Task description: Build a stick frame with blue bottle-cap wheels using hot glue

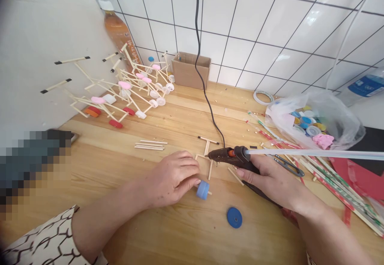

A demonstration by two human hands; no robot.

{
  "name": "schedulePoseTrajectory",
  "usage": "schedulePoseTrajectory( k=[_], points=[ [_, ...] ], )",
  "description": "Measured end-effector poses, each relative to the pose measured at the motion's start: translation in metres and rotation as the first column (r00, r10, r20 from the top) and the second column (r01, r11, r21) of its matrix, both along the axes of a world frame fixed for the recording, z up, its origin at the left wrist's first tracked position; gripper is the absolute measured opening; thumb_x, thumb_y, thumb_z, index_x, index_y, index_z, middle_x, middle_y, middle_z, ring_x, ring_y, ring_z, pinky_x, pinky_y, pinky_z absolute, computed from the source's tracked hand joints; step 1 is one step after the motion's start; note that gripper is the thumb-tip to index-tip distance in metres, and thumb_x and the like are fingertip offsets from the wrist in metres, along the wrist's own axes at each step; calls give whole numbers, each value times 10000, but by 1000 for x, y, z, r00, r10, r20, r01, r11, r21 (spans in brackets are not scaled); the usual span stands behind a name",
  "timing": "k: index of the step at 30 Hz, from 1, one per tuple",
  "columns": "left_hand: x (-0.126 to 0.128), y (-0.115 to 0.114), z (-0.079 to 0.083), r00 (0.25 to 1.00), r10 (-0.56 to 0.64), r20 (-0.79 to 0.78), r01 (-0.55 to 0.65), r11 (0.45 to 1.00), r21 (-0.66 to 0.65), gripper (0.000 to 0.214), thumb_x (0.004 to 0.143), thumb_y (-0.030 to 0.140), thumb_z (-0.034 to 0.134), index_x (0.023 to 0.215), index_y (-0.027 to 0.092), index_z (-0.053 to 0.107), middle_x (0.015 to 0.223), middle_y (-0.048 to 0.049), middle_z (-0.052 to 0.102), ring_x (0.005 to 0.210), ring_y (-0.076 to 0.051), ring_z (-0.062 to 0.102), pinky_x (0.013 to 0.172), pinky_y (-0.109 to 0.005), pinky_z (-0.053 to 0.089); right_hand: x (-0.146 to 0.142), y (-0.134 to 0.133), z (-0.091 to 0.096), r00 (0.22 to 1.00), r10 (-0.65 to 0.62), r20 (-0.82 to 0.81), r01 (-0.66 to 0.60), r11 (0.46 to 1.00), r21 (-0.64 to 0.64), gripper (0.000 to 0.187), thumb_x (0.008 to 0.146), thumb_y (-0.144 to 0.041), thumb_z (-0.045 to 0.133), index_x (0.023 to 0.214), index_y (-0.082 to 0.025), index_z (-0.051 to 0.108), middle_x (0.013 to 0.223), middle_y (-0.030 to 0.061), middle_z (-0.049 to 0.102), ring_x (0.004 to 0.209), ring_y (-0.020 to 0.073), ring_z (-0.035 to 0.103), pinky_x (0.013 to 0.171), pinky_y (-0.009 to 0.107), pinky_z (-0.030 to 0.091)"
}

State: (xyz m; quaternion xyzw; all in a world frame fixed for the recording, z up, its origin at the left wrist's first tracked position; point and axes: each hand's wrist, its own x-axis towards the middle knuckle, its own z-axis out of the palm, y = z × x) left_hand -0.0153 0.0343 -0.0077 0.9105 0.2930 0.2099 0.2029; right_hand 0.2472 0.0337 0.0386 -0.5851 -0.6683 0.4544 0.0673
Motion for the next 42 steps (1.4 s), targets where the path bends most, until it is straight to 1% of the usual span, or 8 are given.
schedulePoseTrajectory(
  k=[3, 7, 11, 17, 24, 28, 33, 42],
  points=[
    [0, 0, -1, 1000, 1, 3, -1, 1000, 6, 222, 877, 234, 469, 715, 154, 598, 735, -44, 622, 737, -170, 515, 779, -307, 433, 0, 0, 0, 1000, 3, 4, -3, 1000, 1, 405, 800, -512, 531, 1073, -215, 569, 1102, 49, 629, 1039, 298, 532, 857, 370, 432],
    [0, 0, -1, 1000, 6, -5, -6, 1000, 4, 220, 872, 232, 477, 711, 149, 602, 733, -42, 623, 737, -169, 510, 779, -303, 431, 0, 0, 1, 1000, -14, 19, 13, 1000, 18, 370, 784, -520, 544, 985, -212, 590, 1015, 45, 649, 1034, 319, 531, 844, 383, 437],
    [0, 0, -1, 1000, 2, -12, -2, 1000, 1, 223, 875, 239, 475, 719, 149, 607, 739, -44, 626, 744, -170, 513, 779, -304, 429, -2, 0, 1, 999, -15, -36, 15, 1000, -10, 337, 788, -459, 565, 1028, -223, 577, 1031, 26, 648, 1001, 291, 547, 830, 354, 447],
    [0, 0, -1, 1000, -2, -18, 2, 1000, -9, 216, 869, 234, 481, 738, 140, 625, 754, -51, 632, 749, -177, 522, 778, -310, 429, -3, -2, 0, 1000, -4, -14, 4, 1000, 2, 284, 791, -445, 564, 975, -229, 587, 971, 8, 657, 928, 270, 560, 772, 328, 457],
    [0, 0, -1, 1000, -3, -13, 3, 1000, -20, 216, 869, 233, 482, 732, 140, 621, 747, -49, 629, 756, -175, 521, 789, -307, 427, -2, -3, 2, 999, -38, -22, 38, 999, -1, 351, 777, -449, 577, 1049, -228, 593, 1003, 10, 660, 967, 274, 555, 789, 322, 460],
    [0, 0, -1, 1000, -1, -5, 1, 1000, -10, 223, 879, 242, 467, 732, 151, 608, 749, -50, 628, 749, -174, 519, 777, -308, 429, -5, -3, 3, 1000, -21, -9, 21, 1000, 22, 314, 775, -443, 578, 985, -215, 626, 922, 27, 677, 889, 287, 577, 749, 341, 478],
    [0, 0, 0, 1000, -6, -18, 5, 1000, -13, 217, 873, 235, 476, 728, 142, 609, 748, -54, 630, 745, -174, 520, 772, -303, 423, -6, -4, 3, 1000, -15, 10, 15, 999, 31, 287, 779, -438, 576, 971, -232, 629, 863, 16, 673, 829, 273, 585, 680, 314, 490],
    [0, 0, 2, 1000, -9, -25, 9, 1000, -14, 221, 874, 228, 473, 729, 139, 615, 753, -54, 632, 741, -172, 515, 777, -298, 422, -6, -5, 6, 999, -36, 17, 35, 998, 49, 276, 773, -434, 578, 942, -222, 630, 885, 18, 672, 853, 267, 584, 705, 299, 489]
  ],
)
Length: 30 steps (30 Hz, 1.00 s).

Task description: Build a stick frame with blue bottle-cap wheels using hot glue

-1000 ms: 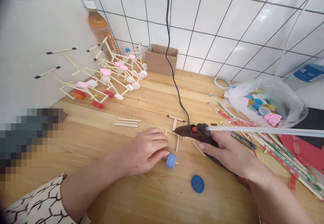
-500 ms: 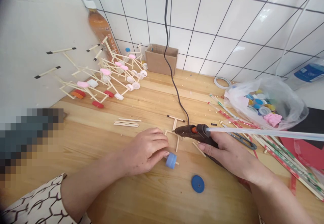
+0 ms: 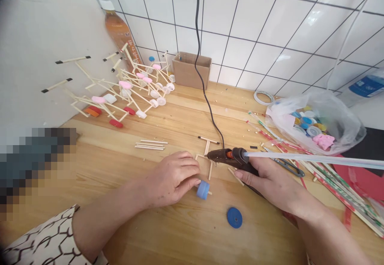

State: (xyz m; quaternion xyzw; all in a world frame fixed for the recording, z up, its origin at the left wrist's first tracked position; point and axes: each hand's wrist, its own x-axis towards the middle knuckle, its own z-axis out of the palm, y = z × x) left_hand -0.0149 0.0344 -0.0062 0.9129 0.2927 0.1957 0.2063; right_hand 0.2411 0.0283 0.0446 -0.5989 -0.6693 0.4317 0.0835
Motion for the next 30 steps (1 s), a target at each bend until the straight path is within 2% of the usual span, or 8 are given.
schedulePoseTrajectory(
  k=[3, 6, 9, 12, 19, 24, 30],
  points=[
    [0, 0, 0, 1000, 4, 1, -4, 1000, -1, 219, 874, 233, 476, 740, 137, 621, 758, -57, 632, 753, -173, 518, 777, -296, 423, -1, 2, -2, 1000, 19, -14, -19, 1000, -8, 285, 781, -416, 577, 983, -221, 627, 949, 22, 678, 896, 272, 582, 759, 314, 483],
    [0, 0, -1, 1000, 4, 7, -4, 1000, 3, 221, 875, 232, 474, 739, 136, 618, 756, -57, 631, 755, -172, 518, 783, -296, 423, 0, 3, -3, 999, 31, -15, -31, 999, -19, 310, 779, -417, 577, 1016, -223, 624, 947, 23, 680, 871, 270, 586, 724, 313, 489],
    [0, 0, -1, 1000, 1, 7, -1, 1000, 1, 222, 874, 233, 474, 731, 138, 614, 752, -55, 630, 751, -172, 515, 789, -298, 423, 2, 2, -2, 1000, 16, 4, -16, 1000, 8, 288, 764, -446, 581, 946, -228, 631, 861, 20, 667, 822, 270, 584, 690, 315, 490],
    [0, 0, -1, 1000, 5, 12, -5, 1000, 1, 219, 872, 235, 477, 728, 140, 612, 746, -52, 629, 748, -173, 515, 791, -302, 423, 3, 1, 1, 1000, 12, 16, -12, 1000, 22, 252, 759, -457, 584, 858, -227, 622, 810, 21, 647, 832, 281, 579, 722, 331, 488],
    [-1, 0, -1, 1000, 3, 24, -3, 1000, -4, 219, 880, 238, 459, 748, 154, 612, 751, -55, 630, 762, -181, 525, 785, -313, 430, 6, 2, 2, 997, 31, -65, -34, 999, -42, 359, 800, -445, 563, 1085, -228, 582, 1055, 33, 641, 988, 290, 556, 847, 363, 467],
    [0, -1, 1, 1000, 6, 12, -6, 1000, -6, 222, 877, 237, 467, 739, 148, 616, 741, -54, 629, 748, -180, 517, 777, -307, 429, 6, 2, 0, 999, 23, -24, -24, 999, -31, 349, 784, -465, 578, 1043, -235, 610, 931, 20, 648, 937, 279, 566, 805, 340, 475],
    [0, -1, 2, 1000, 6, 22, -6, 1000, 1, 227, 884, 236, 458, 741, 152, 612, 741, -50, 631, 739, -176, 513, 783, -307, 429, 10, 8, 5, 997, 51, -59, -52, 998, -28, 374, 802, -491, 551, 1077, -238, 584, 1001, 32, 630, 1000, 270, 529, 861, 352, 438]
  ],
)
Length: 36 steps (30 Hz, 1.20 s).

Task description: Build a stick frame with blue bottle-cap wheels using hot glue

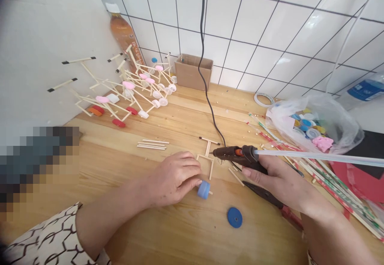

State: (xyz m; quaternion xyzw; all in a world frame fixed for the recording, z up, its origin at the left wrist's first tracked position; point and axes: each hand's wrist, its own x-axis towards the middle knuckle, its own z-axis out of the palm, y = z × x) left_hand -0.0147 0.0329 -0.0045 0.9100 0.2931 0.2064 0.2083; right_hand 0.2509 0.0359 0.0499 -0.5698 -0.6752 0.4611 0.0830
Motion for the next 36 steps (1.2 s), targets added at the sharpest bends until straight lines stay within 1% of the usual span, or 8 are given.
schedulePoseTrajectory(
  k=[4, 8, 11, 15, 20, 25, 29, 36],
  points=[
    [0, 0, -1, 1000, 2, 6, -2, 1000, 8, 222, 883, 238, 459, 745, 155, 612, 742, -48, 629, 749, -177, 517, 782, -307, 429, 5, 4, 3, 994, -108, -17, 109, 986, 124, 360, 744, -533, 595, 922, -224, 636, 796, 28, 609, 773, 221, 533, 650, 305, 446],
    [0, 0, -1, 1000, 5, 8, -5, 1000, 31, 233, 879, 244, 465, 709, 155, 598, 716, -41, 619, 726, -171, 515, 765, -300, 426, 12, 10, 2, 968, -203, -150, 230, 954, 193, 345, 765, -535, 570, 698, -198, 597, 563, -1, 492, 563, 157, 434, 501, 284, 341],
    [1, 0, -2, 1000, 3, 6, -4, 999, 47, 229, 874, 238, 477, 695, 153, 591, 713, -37, 621, 722, -165, 518, 758, -288, 423, 9, 18, 8, 888, -294, -354, 348, 932, 101, 310, 765, -484, 607, 676, -192, 555, 566, -7, 508, 540, 133, 430, 493, 276, 350],
    [1, 1, -5, 1000, 13, 13, -14, 998, 65, 220, 866, 234, 491, 684, 154, 584, 729, -37, 634, 751, -164, 539, 763, -280, 421, -11, 34, 26, 710, -370, -600, 451, 892, -16, 214, 728, -361, 670, 819, -184, 590, 776, 40, 638, 519, 99, 423, 499, 274, 418],
    [1, 1, -6, 1000, 16, 23, -18, 995, 93, 206, 856, 223, 499, 682, 153, 584, 727, -33, 640, 737, -161, 540, 760, -279, 421, -46, 66, 36, 557, -487, -673, 527, 833, -167, 125, 838, -322, 537, 842, -205, 581, 758, 28, 656, 551, 113, 519, 481, 239, 471],
    [1, 0, -5, 999, 31, 38, -35, 994, 104, 194, 851, 223, 506, 695, 145, 591, 738, -40, 639, 751, -165, 533, 761, -280, 424, -65, 114, 13, 557, -605, -569, 670, 732, -122, 174, 907, -264, 478, 805, -159, 572, 677, -12, 572, 539, 87, 521, 498, 218, 478],
    [0, -1, -2, 999, 31, 20, -33, 995, 96, 224, 869, 226, 485, 686, 144, 585, 742, -47, 635, 764, -165, 532, 764, -277, 424, -68, 150, -11, 573, -677, -462, 737, 672, -70, 256, 891, -304, 532, 1089, -146, 562, 1034, 56, 612, 830, 157, 615, 698, 340, 528],
    [1, -2, -2, 999, 24, -24, -21, 993, 114, 231, 874, 228, 469, 694, 142, 584, 744, -56, 628, 761, -174, 515, 760, -289, 426, -75, 186, -41, 623, -703, -342, 752, 659, 14, 318, 883, -304, 544, 1167, -161, 536, 1162, 80, 575, 964, 203, 597, 796, 411, 511]
  ],
)
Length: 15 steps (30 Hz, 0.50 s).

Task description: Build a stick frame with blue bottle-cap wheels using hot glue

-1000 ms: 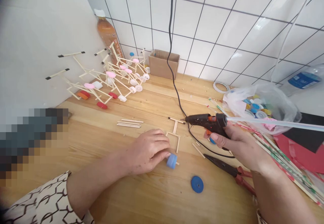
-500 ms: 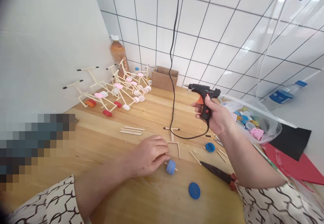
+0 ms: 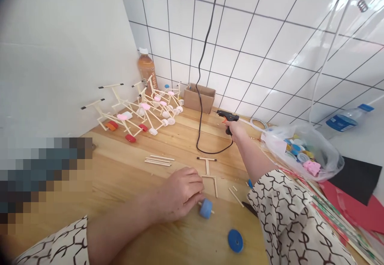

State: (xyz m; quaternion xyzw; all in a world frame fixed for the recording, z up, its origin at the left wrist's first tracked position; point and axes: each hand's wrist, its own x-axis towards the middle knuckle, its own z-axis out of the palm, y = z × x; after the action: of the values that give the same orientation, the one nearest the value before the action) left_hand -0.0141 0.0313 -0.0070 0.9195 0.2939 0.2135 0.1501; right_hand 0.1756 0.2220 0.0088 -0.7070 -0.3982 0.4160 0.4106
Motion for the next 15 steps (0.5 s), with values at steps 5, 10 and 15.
schedulePoseTrajectory(
  k=[5, 10, 15],
  points=[
    [0, 0, -1, 1000, 6, -30, -5, 1000, 16, 237, 876, 234, 464, 698, 138, 589, 736, -55, 621, 745, -176, 503, 739, -296, 424, -7, 10, -14, 993, 13, 118, -11, 1000, -19, 315, 883, -304, 545, 1163, -160, 539, 1161, 81, 576, 963, 202, 597, 798, 409, 510],
    [0, 0, -3, 1000, 1, -25, 0, 1000, 22, 239, 876, 233, 465, 697, 137, 592, 741, -57, 626, 748, -175, 506, 746, -298, 425, -10, 13, -21, 968, 24, 252, -17, 999, -28, 305, 885, -305, 540, 1156, -165, 544, 1162, 78, 577, 964, 200, 596, 800, 407, 509],
    [0, 1, -3, 1000, 4, -1, -4, 1000, 21, 239, 875, 230, 472, 695, 136, 598, 744, -55, 633, 765, -171, 514, 752, -285, 428, -7, 10, -28, 924, 47, 379, -56, 998, 13, 310, 883, -306, 543, 1158, -162, 542, 1159, 78, 577, 963, 202, 597, 799, 408, 510]
  ],
)
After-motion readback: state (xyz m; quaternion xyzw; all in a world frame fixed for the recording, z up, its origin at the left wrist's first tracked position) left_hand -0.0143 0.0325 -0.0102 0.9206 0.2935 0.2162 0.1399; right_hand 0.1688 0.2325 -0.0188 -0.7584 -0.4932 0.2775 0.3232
